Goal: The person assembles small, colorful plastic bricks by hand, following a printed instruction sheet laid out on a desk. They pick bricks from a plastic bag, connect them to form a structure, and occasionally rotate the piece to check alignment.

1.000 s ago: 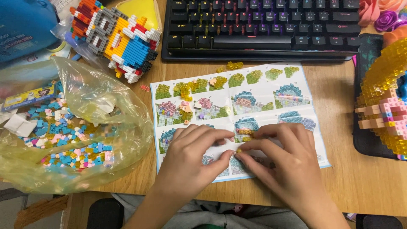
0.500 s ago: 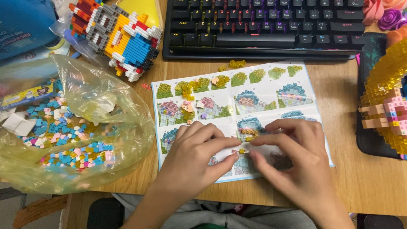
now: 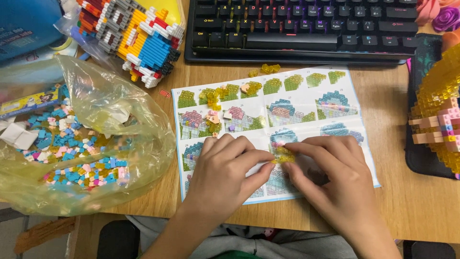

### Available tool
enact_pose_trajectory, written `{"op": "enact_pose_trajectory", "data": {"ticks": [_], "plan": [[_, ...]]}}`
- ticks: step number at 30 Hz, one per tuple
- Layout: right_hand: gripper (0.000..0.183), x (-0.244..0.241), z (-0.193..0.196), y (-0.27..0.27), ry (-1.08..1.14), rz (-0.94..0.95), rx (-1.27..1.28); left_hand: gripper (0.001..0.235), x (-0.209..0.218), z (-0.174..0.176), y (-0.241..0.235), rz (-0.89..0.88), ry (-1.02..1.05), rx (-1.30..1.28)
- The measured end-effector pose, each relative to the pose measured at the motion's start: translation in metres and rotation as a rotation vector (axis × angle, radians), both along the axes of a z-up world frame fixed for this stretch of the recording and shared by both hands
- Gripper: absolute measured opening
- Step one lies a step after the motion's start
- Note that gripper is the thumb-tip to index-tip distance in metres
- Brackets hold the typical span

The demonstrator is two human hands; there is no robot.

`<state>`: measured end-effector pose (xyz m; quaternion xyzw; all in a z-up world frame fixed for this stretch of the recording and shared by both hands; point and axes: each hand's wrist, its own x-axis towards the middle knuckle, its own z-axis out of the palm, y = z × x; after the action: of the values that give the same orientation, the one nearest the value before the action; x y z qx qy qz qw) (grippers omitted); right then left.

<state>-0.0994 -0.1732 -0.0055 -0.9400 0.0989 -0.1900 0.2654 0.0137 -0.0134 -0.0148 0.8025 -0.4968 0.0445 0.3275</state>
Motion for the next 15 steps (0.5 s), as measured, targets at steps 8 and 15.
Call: {"op": "enact_pose_trajectory", "data": {"ticks": [8,15], "plan": [[0.032,-0.003,-0.0047,-0.0029,0.058,0.027,0.025,0.005,-0.0018,-0.005,0.001,0.014,0.074,-0.05],[0.033,-0.0039,-0.0075,-0.0038,0.056,0.027,0.012,0.005,-0.0028,-0.0055,0.0018,0.006,0.071,-0.044]]}}
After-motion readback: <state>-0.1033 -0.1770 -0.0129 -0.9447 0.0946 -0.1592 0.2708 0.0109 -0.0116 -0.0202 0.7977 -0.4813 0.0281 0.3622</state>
